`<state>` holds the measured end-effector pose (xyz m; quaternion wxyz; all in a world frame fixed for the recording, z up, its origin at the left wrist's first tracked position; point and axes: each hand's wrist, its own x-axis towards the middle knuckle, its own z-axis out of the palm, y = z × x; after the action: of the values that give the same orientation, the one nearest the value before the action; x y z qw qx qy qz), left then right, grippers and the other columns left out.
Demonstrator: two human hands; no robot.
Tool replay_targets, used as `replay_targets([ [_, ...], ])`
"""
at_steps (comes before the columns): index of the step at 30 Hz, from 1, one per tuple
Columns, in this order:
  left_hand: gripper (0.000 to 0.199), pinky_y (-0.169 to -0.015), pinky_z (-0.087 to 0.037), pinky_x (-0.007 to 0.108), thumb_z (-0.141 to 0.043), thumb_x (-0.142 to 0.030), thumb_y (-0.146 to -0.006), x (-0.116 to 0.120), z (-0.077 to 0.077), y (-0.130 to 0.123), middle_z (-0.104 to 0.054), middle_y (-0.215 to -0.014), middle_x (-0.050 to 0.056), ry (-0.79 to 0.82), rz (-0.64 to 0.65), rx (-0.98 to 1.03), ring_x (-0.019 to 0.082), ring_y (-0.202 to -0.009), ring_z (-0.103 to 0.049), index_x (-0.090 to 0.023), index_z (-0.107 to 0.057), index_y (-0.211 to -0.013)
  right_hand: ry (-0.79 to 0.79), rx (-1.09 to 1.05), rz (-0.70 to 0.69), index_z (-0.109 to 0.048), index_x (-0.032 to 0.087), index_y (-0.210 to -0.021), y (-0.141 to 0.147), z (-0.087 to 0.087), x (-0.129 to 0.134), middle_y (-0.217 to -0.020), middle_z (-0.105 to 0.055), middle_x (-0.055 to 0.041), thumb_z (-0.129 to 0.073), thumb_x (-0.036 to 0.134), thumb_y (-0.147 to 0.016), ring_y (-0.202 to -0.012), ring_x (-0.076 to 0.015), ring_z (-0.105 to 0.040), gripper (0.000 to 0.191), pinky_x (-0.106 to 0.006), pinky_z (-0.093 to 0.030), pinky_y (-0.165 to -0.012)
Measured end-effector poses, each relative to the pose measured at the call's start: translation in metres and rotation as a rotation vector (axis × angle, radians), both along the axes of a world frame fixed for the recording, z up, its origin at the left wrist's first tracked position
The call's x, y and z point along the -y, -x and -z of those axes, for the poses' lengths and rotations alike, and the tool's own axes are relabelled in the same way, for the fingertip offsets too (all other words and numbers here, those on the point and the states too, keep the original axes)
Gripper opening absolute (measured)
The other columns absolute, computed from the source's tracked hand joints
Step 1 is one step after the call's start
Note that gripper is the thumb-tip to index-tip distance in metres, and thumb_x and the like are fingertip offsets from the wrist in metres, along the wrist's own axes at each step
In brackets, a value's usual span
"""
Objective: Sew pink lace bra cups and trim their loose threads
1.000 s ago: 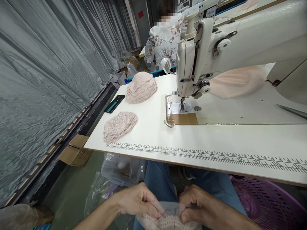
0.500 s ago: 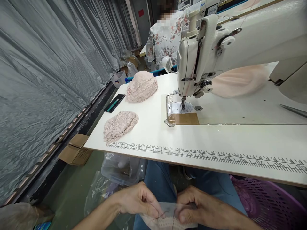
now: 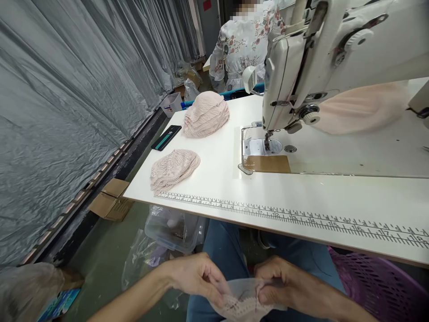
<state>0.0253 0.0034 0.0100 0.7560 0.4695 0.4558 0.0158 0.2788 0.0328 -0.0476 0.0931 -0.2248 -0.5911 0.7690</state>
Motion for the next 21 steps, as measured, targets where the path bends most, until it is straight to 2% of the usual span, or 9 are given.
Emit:
replay_targets([
  [2, 0.065, -0.076, -0.052, 0.024, -0.078, -0.064, -0.052, 0.001, 0.001, -0.001, -0.071, -0.078, 0.004, 0.06, -0.027, 0.007, 0.014, -0.069, -0.063, -0.018, -0.075, -0.098, -0.004, 0.005, -0.003, -0.059, 0.014, -0.063, -0.003, 0.003, 0.001, -0.058, -0.042, 0.005, -0.063, 0.049, -0.08, -0.053, -0.0082, -0.033, 0.038, -0.022, -0.022, -0.047],
  [5, 0.066, -0.082, -0.053, 0.028, -0.078, -0.063, -0.053, 0.001, 0.002, -0.001, -0.073, -0.087, 0.006, 0.047, -0.019, -0.008, 0.019, -0.079, -0.068, -0.017, -0.074, -0.1, -0.004, 0.009, -0.011, -0.062, 0.014, -0.065, -0.005, 0.004, 0.001, -0.059, -0.043, 0.0043, -0.063, 0.049, -0.081, -0.056, -0.009, -0.035, 0.039, -0.022, -0.023, -0.049],
  [9, 0.067, -0.085, -0.054, 0.029, -0.077, -0.063, -0.054, 0.0, -0.001, 0.0, -0.073, -0.094, 0.007, 0.056, -0.01, 0.033, 0.023, -0.088, -0.069, -0.017, -0.073, -0.103, 0.001, 0.015, -0.031, -0.064, 0.013, -0.066, -0.002, -0.001, 0.0, -0.061, -0.044, 0.0037, -0.064, 0.048, -0.081, -0.059, -0.0098, -0.037, 0.038, -0.022, -0.026, -0.052],
  [13, 0.066, -0.086, -0.053, 0.028, -0.077, -0.062, -0.057, 0.001, -0.003, 0.001, -0.072, -0.099, 0.007, 0.049, 0.006, 0.025, 0.023, -0.094, -0.068, -0.017, -0.072, -0.106, -0.005, 0.012, -0.046, -0.07, 0.014, -0.071, 0.005, -0.007, 0.001, -0.064, -0.052, 0.002, -0.069, 0.043, -0.077, -0.063, -0.0118, -0.046, 0.029, -0.022, -0.032, -0.055],
  [18, 0.064, -0.085, -0.054, 0.028, -0.077, -0.061, -0.058, 0.002, -0.001, 0.006, -0.072, -0.097, 0.007, 0.04, 0.002, 0.04, 0.024, -0.093, -0.069, -0.016, -0.072, -0.104, -0.03, -0.016, -0.033, -0.07, 0.013, -0.065, 0.009, -0.005, 0.001, -0.062, -0.05, 0.0022, -0.068, 0.048, -0.077, -0.058, -0.0102, -0.043, 0.037, -0.021, -0.03, -0.052],
  [21, 0.061, -0.083, -0.055, 0.026, -0.077, -0.059, -0.06, 0.001, -0.002, 0.009, -0.072, -0.096, 0.008, 0.021, 0.013, 0.04, 0.023, -0.093, -0.069, -0.015, -0.072, -0.103, -0.031, -0.013, -0.029, -0.072, 0.012, -0.067, 0.006, -0.003, 0.0, -0.062, -0.053, 0.0012, -0.067, 0.049, -0.077, -0.059, -0.0109, -0.047, 0.039, -0.021, -0.033, -0.053],
])
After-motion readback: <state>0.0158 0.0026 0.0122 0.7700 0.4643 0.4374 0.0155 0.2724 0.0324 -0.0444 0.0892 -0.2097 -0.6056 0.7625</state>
